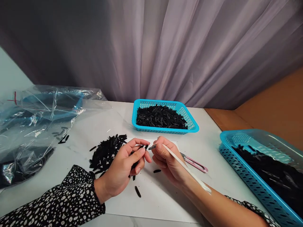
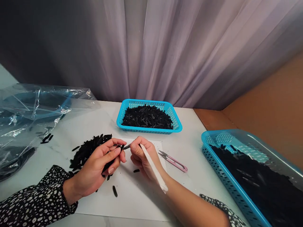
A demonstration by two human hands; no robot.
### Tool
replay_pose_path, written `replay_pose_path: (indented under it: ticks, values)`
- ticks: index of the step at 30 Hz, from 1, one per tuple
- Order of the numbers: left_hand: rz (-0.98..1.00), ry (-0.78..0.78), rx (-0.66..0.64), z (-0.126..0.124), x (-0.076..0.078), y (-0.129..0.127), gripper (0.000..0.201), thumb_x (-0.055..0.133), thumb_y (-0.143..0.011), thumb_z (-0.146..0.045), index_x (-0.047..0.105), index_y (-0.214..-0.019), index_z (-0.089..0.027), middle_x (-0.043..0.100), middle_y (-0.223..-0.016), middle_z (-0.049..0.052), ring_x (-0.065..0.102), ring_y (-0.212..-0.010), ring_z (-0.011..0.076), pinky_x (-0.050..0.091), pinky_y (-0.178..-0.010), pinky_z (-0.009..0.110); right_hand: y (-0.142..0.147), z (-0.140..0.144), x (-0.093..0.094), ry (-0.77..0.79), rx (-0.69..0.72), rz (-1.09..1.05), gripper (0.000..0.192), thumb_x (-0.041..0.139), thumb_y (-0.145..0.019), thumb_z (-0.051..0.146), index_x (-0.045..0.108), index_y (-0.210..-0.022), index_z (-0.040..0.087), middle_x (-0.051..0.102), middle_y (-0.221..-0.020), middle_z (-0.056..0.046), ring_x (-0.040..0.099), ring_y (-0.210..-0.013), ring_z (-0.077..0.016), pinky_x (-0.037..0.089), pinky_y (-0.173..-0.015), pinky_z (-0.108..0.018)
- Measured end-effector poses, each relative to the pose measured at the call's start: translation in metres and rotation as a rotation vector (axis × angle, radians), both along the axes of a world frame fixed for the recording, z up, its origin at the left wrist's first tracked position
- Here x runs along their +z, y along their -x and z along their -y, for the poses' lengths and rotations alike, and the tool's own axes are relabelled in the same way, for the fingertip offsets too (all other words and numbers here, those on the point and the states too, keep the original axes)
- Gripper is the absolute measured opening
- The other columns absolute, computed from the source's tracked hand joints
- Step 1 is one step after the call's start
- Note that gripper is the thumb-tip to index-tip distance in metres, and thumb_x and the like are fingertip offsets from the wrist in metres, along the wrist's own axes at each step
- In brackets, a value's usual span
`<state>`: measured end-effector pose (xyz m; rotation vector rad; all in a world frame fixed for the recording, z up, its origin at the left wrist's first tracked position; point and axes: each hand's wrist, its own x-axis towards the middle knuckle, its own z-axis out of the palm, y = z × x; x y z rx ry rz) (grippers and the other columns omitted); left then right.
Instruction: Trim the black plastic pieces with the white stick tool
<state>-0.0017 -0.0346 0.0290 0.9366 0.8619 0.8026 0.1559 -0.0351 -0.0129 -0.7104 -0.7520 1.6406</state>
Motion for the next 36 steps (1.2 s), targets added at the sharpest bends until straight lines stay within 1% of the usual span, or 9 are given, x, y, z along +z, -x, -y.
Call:
replay_pose_path:
  ticks: [5,13,19,22,25,28,31,33,36]
  values:
    - [0.001,-0.012,-0.007,0.0004,0.0001,-0.0001,0.018,0.059,-0.088,-0.026,0.061,-0.104,-0.019,0.063,-0.075,0.000,0.036,-0.045,0.0025,0.017,-0.044,0.020,0.0003,0.0007,-0.0003,-0.002,-0.009,0.005,0.041,0.082,-0.072,0.045,0.050,-0.065,0.019,0.028,-0.054,0.009,0.014,-0.049,-0.0070,0.013,-0.043,-0.022]
    - [-0.019,-0.029,0.008,0.0009,0.0008,-0.0010,0.021,0.061,-0.086,-0.028,0.060,-0.105,-0.019,0.063,-0.074,0.000,0.036,-0.045,0.0034,0.017,-0.044,0.021,0.0009,0.0013,0.0004,-0.005,0.001,0.010,0.040,0.081,-0.072,0.046,0.051,-0.067,0.019,0.027,-0.053,0.009,0.013,-0.049,-0.0069,0.012,-0.044,-0.022]
    - [-0.060,-0.057,0.013,0.0027,0.0012,-0.0012,0.021,0.062,-0.085,-0.027,0.060,-0.104,-0.019,0.064,-0.073,0.000,0.033,-0.045,0.0039,0.019,-0.045,0.021,0.0007,0.0002,0.0054,0.022,0.018,0.000,0.039,0.071,-0.081,0.043,0.045,-0.065,0.019,0.038,-0.058,0.006,0.019,-0.048,-0.0067,0.014,-0.043,-0.022]
    - [-0.080,-0.042,0.027,0.0019,0.0010,-0.0017,0.021,0.061,-0.084,-0.027,0.060,-0.103,-0.019,0.063,-0.071,-0.001,0.034,-0.045,0.0039,0.017,-0.044,0.021,0.0004,0.0012,0.0051,0.000,0.044,0.009,0.039,0.072,-0.081,0.042,0.045,-0.066,0.019,0.032,-0.055,0.008,0.016,-0.048,-0.0064,0.013,-0.044,-0.022]
    - [-0.102,0.005,0.039,0.0003,-0.0005,-0.0022,0.019,0.060,-0.083,-0.027,0.063,-0.099,-0.017,0.061,-0.068,-0.001,0.034,-0.044,0.0037,0.015,-0.043,0.021,-0.0004,0.0025,0.0041,-0.022,0.054,0.020,0.039,0.073,-0.082,0.043,0.045,-0.066,0.019,0.026,-0.055,0.009,0.013,-0.049,-0.0067,0.012,-0.045,-0.023]
    - [-0.111,0.030,0.042,-0.0005,-0.0012,-0.0025,0.019,0.059,-0.083,-0.027,0.064,-0.096,-0.015,0.060,-0.068,-0.001,0.033,-0.043,0.0031,0.015,-0.043,0.022,-0.0012,0.0024,0.0039,-0.036,0.043,0.042,0.039,0.073,-0.081,0.043,0.046,-0.066,0.019,0.024,-0.054,0.010,0.012,-0.049,-0.0068,0.012,-0.046,-0.023]
    - [-0.125,0.012,0.054,0.0000,-0.0003,-0.0029,0.022,0.061,-0.084,-0.030,0.060,-0.102,-0.017,0.062,-0.072,0.000,0.034,-0.044,0.0034,0.016,-0.043,0.021,-0.0011,0.0003,0.0037,-0.015,0.014,0.042,0.037,0.072,-0.080,0.041,0.046,-0.067,0.019,0.024,-0.054,0.010,0.012,-0.049,-0.0071,0.013,-0.045,-0.023]
    - [-0.135,-0.012,0.056,0.0007,0.0003,-0.0031,0.022,0.061,-0.085,-0.032,0.057,-0.102,-0.018,0.063,-0.073,0.000,0.034,-0.044,0.0036,0.017,-0.044,0.021,-0.0006,-0.0016,0.0031,0.014,-0.005,0.011,0.035,0.069,-0.081,0.038,0.044,-0.065,0.019,0.029,-0.054,0.008,0.014,-0.048,-0.0071,0.014,-0.044,-0.022]
    - [-0.140,-0.060,0.050,0.0019,-0.0009,-0.0032,0.021,0.061,-0.086,-0.032,0.053,-0.099,-0.019,0.062,-0.072,-0.001,0.032,-0.044,0.0035,0.019,-0.043,0.020,0.0004,-0.0036,0.0013,0.057,0.007,-0.050,0.026,0.063,-0.080,0.034,0.046,-0.066,0.020,0.043,-0.057,0.005,0.020,-0.046,-0.0072,0.012,-0.041,-0.021]
